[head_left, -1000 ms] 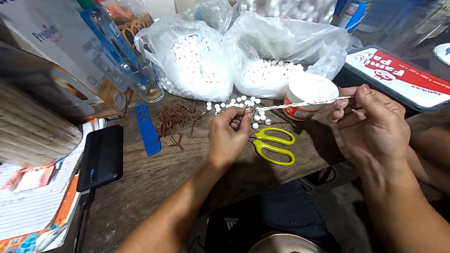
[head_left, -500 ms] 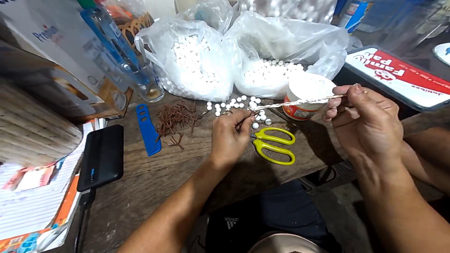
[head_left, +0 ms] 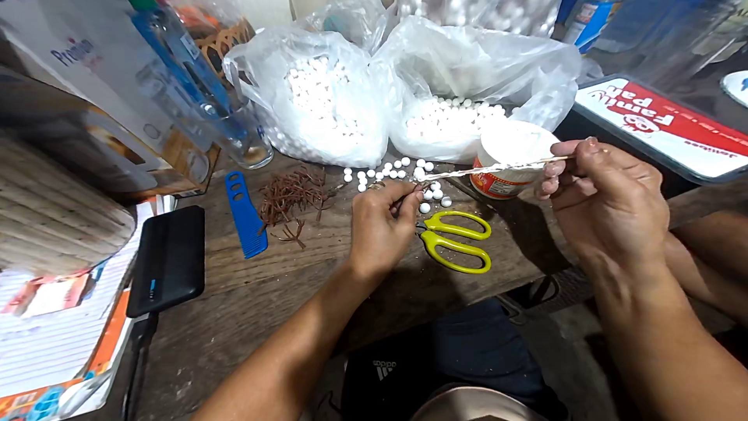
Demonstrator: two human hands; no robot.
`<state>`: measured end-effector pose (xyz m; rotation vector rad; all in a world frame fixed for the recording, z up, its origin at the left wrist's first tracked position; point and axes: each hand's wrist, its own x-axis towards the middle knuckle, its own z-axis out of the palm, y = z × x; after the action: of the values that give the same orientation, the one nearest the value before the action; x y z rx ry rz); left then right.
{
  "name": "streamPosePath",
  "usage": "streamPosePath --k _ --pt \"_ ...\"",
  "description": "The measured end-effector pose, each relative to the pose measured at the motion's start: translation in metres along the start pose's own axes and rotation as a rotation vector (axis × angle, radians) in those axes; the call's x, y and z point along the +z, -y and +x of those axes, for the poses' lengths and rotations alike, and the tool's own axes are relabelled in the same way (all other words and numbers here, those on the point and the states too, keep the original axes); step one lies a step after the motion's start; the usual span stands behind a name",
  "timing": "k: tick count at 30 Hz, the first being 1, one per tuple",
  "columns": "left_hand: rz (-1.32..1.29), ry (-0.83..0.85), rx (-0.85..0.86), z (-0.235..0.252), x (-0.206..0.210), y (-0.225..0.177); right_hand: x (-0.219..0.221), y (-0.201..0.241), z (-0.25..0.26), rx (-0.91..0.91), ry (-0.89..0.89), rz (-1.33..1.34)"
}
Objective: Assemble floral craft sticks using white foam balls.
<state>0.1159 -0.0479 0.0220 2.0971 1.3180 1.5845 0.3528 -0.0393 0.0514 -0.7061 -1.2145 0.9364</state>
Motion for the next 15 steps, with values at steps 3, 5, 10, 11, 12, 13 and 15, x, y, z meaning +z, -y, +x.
streamPosePath --k 3,5,10,11,12,13,15 --pt "0.001 -0.004 -0.015 0.0 -0.0003 0.0004 -0.0011 0.0015 -0.0025 0.013 -0.01 -0.002" --pt "0.004 -0.001 -0.017 0.0001 -0.0008 0.0002 -0.0002 0.0032 -0.0032 0.018 -0.014 -0.005" --pt "0.008 -0.01 -0.006 0.0002 -0.0001 -0.0013 0.0018 0.0018 0.0003 0.0 -0.014 -0.001" --pt "0.011 -0.013 -0.004 0.0002 -0.0002 -0.0012 0.0015 0.0007 0.001 0.006 -0.018 0.004" --pt "0.011 -0.014 -0.004 0.0002 -0.0004 -0.001 0.0013 -0.0002 0.0013 0.013 -0.022 0.007" --pt "0.009 -0.015 -0.004 0.0003 -0.0003 -0.0006 0.0008 -0.001 0.0012 0.019 -0.026 0.011" --pt "0.004 -0.014 -0.004 0.0001 0.0001 0.0 -0.0003 -0.0013 0.0003 0.03 -0.04 0.013"
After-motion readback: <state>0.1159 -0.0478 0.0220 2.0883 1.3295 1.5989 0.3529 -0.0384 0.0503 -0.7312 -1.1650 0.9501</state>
